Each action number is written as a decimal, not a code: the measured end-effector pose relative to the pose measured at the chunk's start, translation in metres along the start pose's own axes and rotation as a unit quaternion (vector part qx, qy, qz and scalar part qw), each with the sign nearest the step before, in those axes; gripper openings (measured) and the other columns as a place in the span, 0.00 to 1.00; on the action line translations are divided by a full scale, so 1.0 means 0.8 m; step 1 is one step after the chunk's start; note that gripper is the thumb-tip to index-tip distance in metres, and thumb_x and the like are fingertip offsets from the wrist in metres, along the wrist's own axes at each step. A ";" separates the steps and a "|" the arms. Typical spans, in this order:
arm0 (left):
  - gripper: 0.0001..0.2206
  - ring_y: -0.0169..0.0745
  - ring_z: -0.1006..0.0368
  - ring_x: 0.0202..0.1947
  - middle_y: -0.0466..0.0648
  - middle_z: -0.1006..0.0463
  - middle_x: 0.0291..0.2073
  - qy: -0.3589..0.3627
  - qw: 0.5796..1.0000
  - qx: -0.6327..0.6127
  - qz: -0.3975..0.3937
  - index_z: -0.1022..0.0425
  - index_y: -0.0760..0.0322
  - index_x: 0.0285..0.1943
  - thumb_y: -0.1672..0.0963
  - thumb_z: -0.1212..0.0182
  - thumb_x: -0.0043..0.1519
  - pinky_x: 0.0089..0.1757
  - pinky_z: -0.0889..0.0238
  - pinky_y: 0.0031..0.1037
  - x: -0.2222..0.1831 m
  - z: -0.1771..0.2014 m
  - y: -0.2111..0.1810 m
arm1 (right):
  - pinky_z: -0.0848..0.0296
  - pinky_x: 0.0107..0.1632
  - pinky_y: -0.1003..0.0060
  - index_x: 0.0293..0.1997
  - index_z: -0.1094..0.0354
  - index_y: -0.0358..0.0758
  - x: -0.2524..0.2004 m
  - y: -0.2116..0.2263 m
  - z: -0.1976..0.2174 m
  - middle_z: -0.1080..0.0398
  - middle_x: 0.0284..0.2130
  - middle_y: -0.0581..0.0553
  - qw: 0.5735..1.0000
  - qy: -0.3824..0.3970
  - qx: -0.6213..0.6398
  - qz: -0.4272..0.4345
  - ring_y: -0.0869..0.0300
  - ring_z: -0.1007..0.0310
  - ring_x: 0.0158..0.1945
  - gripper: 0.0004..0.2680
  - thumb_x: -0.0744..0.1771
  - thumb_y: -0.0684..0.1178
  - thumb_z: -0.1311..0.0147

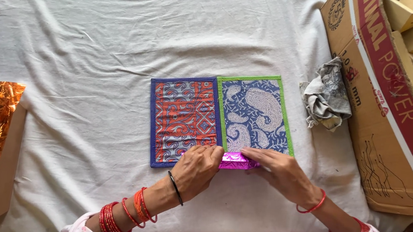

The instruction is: Wrapping wooden blocks in decorative foil and then cleaning several blocks with a cloth.

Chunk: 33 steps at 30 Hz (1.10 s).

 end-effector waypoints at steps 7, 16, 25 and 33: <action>0.07 0.54 0.24 0.39 0.55 0.25 0.34 0.021 1.000 -0.005 0.004 0.34 0.71 0.42 0.64 0.43 0.57 0.40 0.32 0.43 -0.001 -0.003 0.002 | 0.19 0.49 0.64 0.48 0.22 0.42 -0.043 -0.043 0.034 0.19 0.44 0.47 0.990 -0.075 0.063 -0.102 0.57 0.17 0.45 0.10 0.63 0.40 0.39; 0.13 0.56 0.24 0.49 0.62 0.21 0.46 -0.065 0.986 0.134 -0.082 0.29 0.73 0.47 0.62 0.43 0.53 0.47 0.31 0.40 -0.001 0.010 -0.011 | 0.29 0.61 0.53 0.60 0.32 0.35 0.041 0.041 0.040 0.26 0.53 0.39 0.996 -0.054 -0.040 0.064 0.50 0.27 0.58 0.23 0.62 0.55 0.35; 0.12 0.56 0.26 0.54 0.62 0.23 0.51 -0.085 0.973 0.174 -0.128 0.29 0.73 0.49 0.59 0.42 0.59 0.52 0.33 0.43 0.001 -0.002 0.007 | 0.31 0.55 0.52 0.64 0.37 0.32 0.068 0.010 -0.021 0.29 0.49 0.37 0.986 0.160 -0.019 0.034 0.45 0.30 0.53 0.25 0.64 0.56 0.37; 0.28 0.59 0.32 0.47 0.59 0.29 0.48 0.067 0.994 -0.086 0.009 0.35 0.72 0.58 0.60 0.30 0.47 0.45 0.37 0.46 0.021 0.026 0.013 | 0.32 0.58 0.53 0.62 0.36 0.34 0.058 0.010 -0.032 0.30 0.54 0.39 0.994 0.100 -0.039 -0.003 0.45 0.32 0.56 0.24 0.62 0.51 0.35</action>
Point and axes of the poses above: each hand's wrist, its own x-axis towards the middle knuckle, its own z-axis out of the back of the hand, y = z × x, the point moved 4 cm from there along x, towards the middle knuckle
